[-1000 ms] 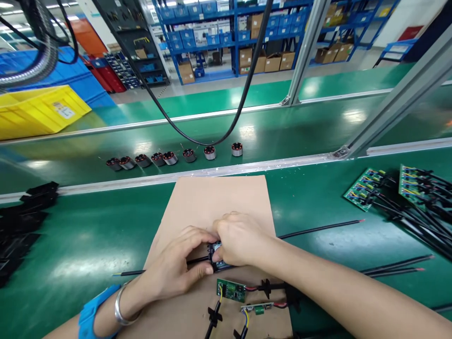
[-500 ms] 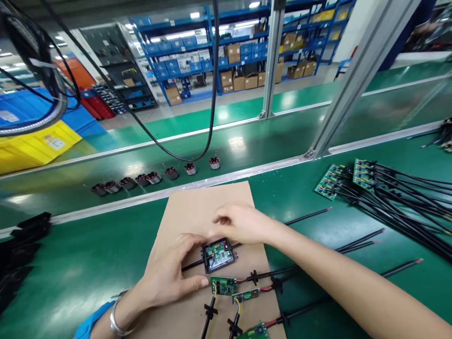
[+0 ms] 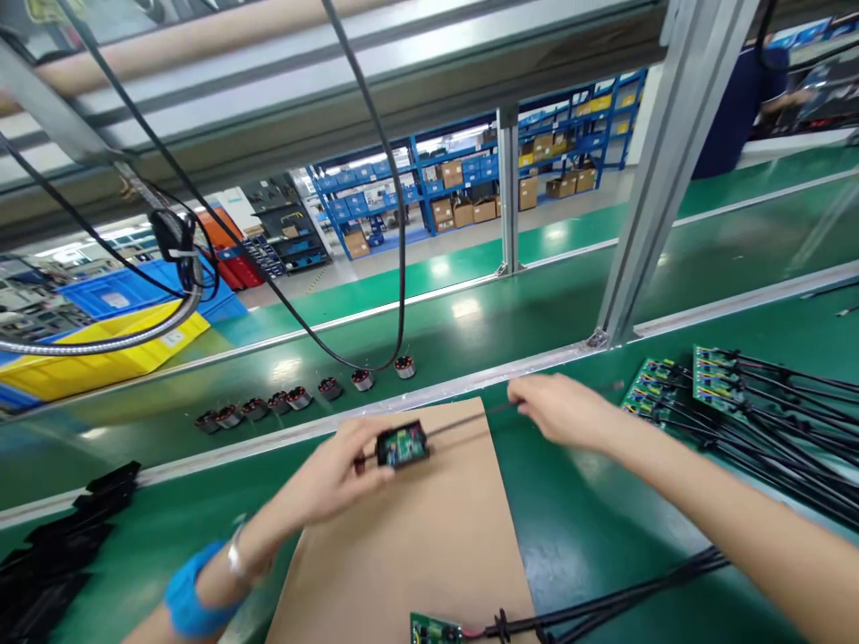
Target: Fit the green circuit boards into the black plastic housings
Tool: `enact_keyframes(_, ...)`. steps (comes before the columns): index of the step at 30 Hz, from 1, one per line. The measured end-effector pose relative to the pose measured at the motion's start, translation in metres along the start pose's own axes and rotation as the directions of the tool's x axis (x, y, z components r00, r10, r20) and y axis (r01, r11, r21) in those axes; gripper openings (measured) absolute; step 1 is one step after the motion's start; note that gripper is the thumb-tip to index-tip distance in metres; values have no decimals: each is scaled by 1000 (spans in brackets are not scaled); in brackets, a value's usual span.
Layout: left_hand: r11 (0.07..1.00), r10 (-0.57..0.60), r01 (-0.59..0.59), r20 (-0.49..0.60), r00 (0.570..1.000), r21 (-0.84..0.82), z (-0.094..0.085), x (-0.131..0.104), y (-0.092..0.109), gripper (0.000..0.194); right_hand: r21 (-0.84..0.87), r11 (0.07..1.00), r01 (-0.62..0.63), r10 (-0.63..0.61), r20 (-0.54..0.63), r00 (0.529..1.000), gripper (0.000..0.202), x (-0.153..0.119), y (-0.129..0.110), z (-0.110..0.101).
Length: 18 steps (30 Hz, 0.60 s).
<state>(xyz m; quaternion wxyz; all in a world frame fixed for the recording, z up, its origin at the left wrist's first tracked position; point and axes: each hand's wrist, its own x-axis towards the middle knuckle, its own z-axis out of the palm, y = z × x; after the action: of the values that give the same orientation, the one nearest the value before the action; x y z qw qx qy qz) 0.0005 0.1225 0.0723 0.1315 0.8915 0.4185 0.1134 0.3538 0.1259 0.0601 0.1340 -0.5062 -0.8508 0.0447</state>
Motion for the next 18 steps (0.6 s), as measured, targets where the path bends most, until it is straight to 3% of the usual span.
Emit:
enact_keyframes(3, 996, 15, -10, -57, 998, 84, -24, 79, -21, 50, -59, 996, -61, 54, -113, 992, 17, 51, 38, -35)
enact_keyframes(5, 993, 13, -3, -88, 996, 119, -29, 126, -31, 48, -89, 988, -123, 106, -182, 978, 21, 75, 54, -50)
enact_keyframes(7, 989, -1, 23, -149, 989, 147, -23, 157, -37, 52, -100, 982, -162, 138, -217, 966, 27, 83, 56, -54)
enact_keyframes(9, 987, -10, 42, -201, 980, 157, -8, 165, -41, 58, -90, 985, -148, 128, -192, 973, 30, 76, 40, -46)
enact_keyframes(11, 987, -8, 43, -216, 976, 156, 8, 148, -44, 60, -51, 997, -62, 56, -104, 993, 30, 58, 8, -30)
enact_keyframes(13, 987, -2, 34, -197, 980, 157, 21, 107, -46, 58, 37, 994, 99, -100, 16, 995, 27, 31, -34, -7)
enact_keyframes(16, 984, 1, 21, -127, 992, 174, 30, 13, -37, 57, 208, 921, 328, -354, 103, 930, 42, -19, -91, 43)
enact_keyframes(18, 981, -34, 49, -86, 996, 188, 30, -56, -19, 58, 268, 851, 452, -467, -5, 884, 74, -47, -108, 84)
